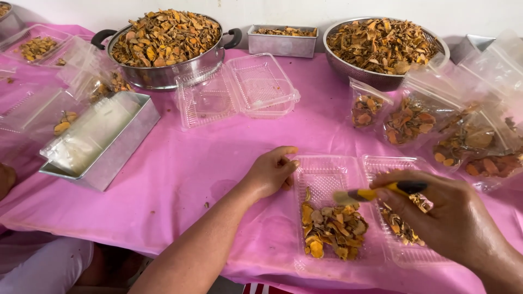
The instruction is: Manually sorting and packaging dried tea or turmeric pieces into plastic containers using hands and a brush.
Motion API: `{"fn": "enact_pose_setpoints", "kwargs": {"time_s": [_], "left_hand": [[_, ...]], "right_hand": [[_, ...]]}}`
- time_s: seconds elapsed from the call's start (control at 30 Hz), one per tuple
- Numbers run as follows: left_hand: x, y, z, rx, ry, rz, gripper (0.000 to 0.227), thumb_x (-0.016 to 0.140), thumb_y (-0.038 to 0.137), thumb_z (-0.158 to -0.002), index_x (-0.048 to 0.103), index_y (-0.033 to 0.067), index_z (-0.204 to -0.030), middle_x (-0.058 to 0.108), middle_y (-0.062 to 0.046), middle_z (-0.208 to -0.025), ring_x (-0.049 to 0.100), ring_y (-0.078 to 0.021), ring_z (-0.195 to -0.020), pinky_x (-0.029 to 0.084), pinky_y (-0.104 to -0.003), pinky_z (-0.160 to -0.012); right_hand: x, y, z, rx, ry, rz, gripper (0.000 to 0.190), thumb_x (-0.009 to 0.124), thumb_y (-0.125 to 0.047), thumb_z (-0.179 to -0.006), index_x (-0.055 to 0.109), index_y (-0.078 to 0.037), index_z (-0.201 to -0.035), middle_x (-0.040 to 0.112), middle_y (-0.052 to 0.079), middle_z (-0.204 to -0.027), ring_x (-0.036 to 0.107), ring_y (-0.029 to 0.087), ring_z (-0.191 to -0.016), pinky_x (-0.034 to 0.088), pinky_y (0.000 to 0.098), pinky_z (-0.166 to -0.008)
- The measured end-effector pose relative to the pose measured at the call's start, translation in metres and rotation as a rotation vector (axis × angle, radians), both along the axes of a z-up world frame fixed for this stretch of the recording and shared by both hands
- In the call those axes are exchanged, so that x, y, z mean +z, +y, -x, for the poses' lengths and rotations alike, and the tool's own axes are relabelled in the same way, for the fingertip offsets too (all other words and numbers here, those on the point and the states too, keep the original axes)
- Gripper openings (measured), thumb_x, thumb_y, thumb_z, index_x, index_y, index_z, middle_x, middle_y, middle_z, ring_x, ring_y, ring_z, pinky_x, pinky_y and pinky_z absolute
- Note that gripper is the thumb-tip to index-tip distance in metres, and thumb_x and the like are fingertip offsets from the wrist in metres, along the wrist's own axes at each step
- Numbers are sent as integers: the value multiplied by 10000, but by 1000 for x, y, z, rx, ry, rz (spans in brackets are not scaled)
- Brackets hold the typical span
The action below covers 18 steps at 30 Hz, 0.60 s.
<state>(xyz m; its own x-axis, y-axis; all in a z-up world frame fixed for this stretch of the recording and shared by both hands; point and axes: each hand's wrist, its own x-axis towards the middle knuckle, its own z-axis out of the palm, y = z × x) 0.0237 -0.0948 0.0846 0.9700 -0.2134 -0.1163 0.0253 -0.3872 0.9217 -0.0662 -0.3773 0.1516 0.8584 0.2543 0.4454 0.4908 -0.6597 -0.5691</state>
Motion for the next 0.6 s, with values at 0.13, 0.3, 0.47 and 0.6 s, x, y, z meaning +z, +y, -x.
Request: {"fn": "enact_pose_setpoints", "kwargs": {"time_s": [0.13, 0.3, 0.47, 0.6], "left_hand": [[-3, 0, -1, 3, -14, 45, 482, 592, 259, -992, 572, 85, -1441, 699, -72, -659, 691, -162, -603, 577, -301, -651], [3, -2, 2, 27, 11, 38, 477, 588, 235, -990, 577, 89, -1444, 694, -73, -693, 689, -171, -637, 575, -311, -665], [6, -2, 5, 11, 10, 16, 486, 574, 224, -998, 559, 77, -1461, 703, -64, -694, 694, -166, -634, 587, -305, -665], [0, -3, 1, -2, -59, -33, 469, 578, 259, -998, 573, 89, -1435, 729, -84, -783, 716, -170, -675, 581, -314, -697]], "right_hand": [[-6, 17, -15, -16, 22, -81, 237, 762, -194, -869, 818, -140, -1093, 842, 15, -1004, 755, 97, -856, 585, 258, -763], [-25, 24, -16, 190, 95, -123, 223, 721, -195, -892, 816, -146, -1088, 861, 7, -898, 698, 65, -594, 532, 204, -485], [-7, 9, 0, 118, 233, -216, 205, 728, -170, -903, 859, -117, -1052, 634, -23, -501, 402, 65, -365, 270, 233, -339], [-9, 3, -1, -41, 20, 5, 195, 757, -213, -870, 821, -132, -1036, 832, 7, -1000, 779, 136, -907, 629, 291, -783]]}}
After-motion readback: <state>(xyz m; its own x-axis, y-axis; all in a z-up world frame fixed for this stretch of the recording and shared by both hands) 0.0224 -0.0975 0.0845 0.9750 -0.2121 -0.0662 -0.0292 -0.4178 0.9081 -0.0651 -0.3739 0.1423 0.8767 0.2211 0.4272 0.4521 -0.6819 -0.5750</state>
